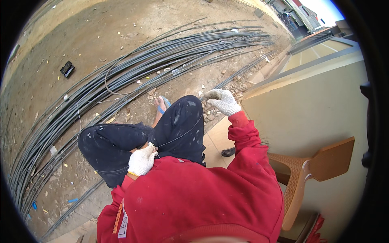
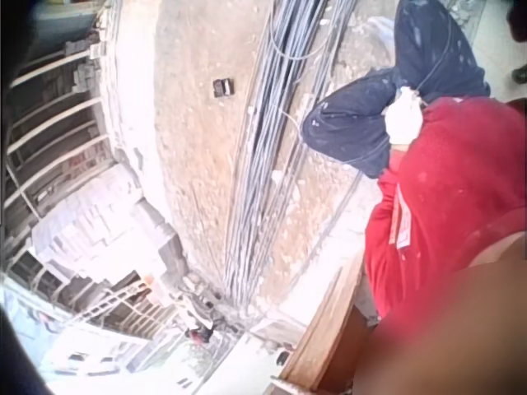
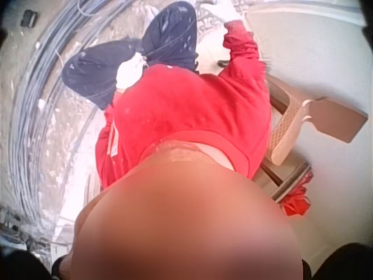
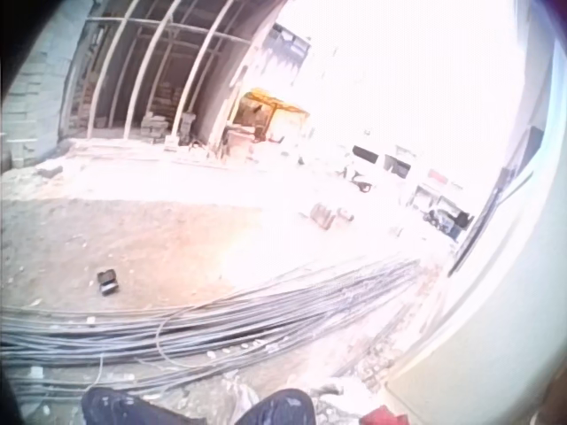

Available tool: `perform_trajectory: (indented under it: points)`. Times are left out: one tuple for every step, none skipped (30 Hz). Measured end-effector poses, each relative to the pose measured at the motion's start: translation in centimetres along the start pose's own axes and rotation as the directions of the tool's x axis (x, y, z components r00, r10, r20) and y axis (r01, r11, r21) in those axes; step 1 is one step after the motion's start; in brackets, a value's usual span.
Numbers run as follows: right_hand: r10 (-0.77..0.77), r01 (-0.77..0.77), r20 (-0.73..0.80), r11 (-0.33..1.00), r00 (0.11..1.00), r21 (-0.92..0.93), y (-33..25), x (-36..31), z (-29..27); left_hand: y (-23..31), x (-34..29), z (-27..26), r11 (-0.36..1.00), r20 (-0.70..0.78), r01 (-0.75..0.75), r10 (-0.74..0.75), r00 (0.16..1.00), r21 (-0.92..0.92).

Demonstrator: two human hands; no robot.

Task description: The person sits on a chair and repeatedly twists thin metal wires by hand. They pull the wire taut, twist it into a coil, and then separate the strands. The person handles the wires one at a time, repeating the process throughout the clip.

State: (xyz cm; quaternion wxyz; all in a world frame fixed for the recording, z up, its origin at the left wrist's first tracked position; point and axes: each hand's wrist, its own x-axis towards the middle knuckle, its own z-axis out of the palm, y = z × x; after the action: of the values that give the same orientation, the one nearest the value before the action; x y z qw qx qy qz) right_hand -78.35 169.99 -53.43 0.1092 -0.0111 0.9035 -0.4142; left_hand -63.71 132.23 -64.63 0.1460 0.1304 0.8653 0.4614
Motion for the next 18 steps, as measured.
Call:
perform_trajectory:
  points:
    - [-0.071, 0.074, 0.046, 0.995, 0.996, -0.066, -0.4, -0.3, -0.9, 0.1, 0.0, -0.4, 1.000, 0.006, 0.017, -0.017, 1.000, -0.010]
    - [-0.208, 0.224, 0.088, 0.941, 0.974, -0.255, -0.9, -0.5, -1.7, 0.2, 0.0, -0.7, 1.000, -0.006, -0.015, 0.015, 1.000, 0.005]
    - [-0.320, 0.363, 0.171, 0.838, 0.932, -0.407, -1.3, -0.7, -2.5, 0.2, 0.0, -0.9, 0.999, -0.007, -0.045, 0.046, 0.999, 0.012]
    - [-0.409, 0.490, 0.272, 0.691, 0.871, -0.531, -1.7, -0.7, -3.2, 0.4, 0.0, -1.0, 0.998, -0.004, -0.057, 0.057, 0.998, 0.020]
    - [-0.465, 0.563, 0.326, 0.593, 0.823, -0.575, -2.0, -0.7, -3.7, 0.5, 0.1, -1.0, 0.998, -0.009, -0.070, 0.070, 0.997, 0.001]
    - [-0.513, 0.628, 0.383, 0.485, 0.768, -0.609, -2.3, -0.6, -4.2, 0.6, 0.1, -1.0, 0.997, -0.013, -0.071, 0.072, 0.997, 0.022]
    - [-0.547, 0.690, 0.456, 0.361, 0.702, -0.628, -2.5, -0.5, -4.5, 0.7, 0.2, -0.9, 0.997, -0.019, -0.073, 0.073, 0.997, 0.028]
    - [-0.462, 0.685, 0.521, 0.331, 0.717, -0.649, -2.7, -0.5, -4.8, 0.7, 0.2, -0.9, 0.998, -0.013, -0.056, 0.056, 0.998, 0.020]
    - [-0.402, 0.664, 0.537, 0.330, 0.742, -0.671, -2.8, -0.4, -4.9, 0.7, 0.2, -0.8, 0.996, -0.016, -0.082, 0.083, 0.996, 0.040]
    - [-0.360, 0.655, 0.552, 0.322, 0.752, -0.683, -2.9, -0.3, -5.2, 0.7, 0.3, -0.8, 0.995, -0.012, -0.091, 0.092, 0.996, 0.043]
    - [-0.314, 0.634, 0.553, 0.321, 0.772, -0.703, -3.0, -0.2, -5.2, 0.7, 0.3, -0.8, 0.996, -0.009, -0.080, 0.081, 0.997, 0.032]
    - [-0.293, 0.617, 0.545, 0.306, 0.785, -0.725, -3.2, -0.2, -5.3, 0.6, 0.3, -0.8, 0.995, -0.014, -0.087, 0.088, 0.996, 0.046]
    - [-0.214, 0.552, 0.512, 0.407, 0.832, -0.727, -3.3, -0.1, -5.4, 0.5, 0.4, -0.8, 0.996, -0.022, -0.074, 0.075, 0.997, 0.045]
    - [-0.140, 0.471, 0.468, 0.500, 0.872, -0.727, -3.5, 0.1, -5.5, 0.3, 0.4, -0.8, 0.997, -0.036, -0.072, 0.073, 0.997, 0.023]
    - [-0.063, 0.394, 0.448, 0.594, 0.892, -0.702, -3.7, 0.2, -5.6, 0.2, 0.4, -0.8, 0.996, -0.045, -0.052, 0.055, 0.997, 0.066]
    - [-0.002, 0.349, 0.441, 0.614, 0.897, -0.708, -3.8, 0.4, -5.6, 0.1, 0.5, -0.8, 0.995, -0.058, -0.046, 0.051, 0.997, 0.089]
    - [0.147, 0.254, 0.453, 0.660, 0.879, -0.707, -3.7, 0.5, -5.5, 0.0, 0.5, -0.8, 0.993, -0.070, -0.040, 0.048, 0.996, 0.113]
    - [0.308, 0.159, 0.501, 0.705, 0.809, -0.691, -3.3, 0.5, -5.4, 0.0, 0.6, -0.7, 0.991, -0.086, -0.026, 0.037, 0.996, 0.132]
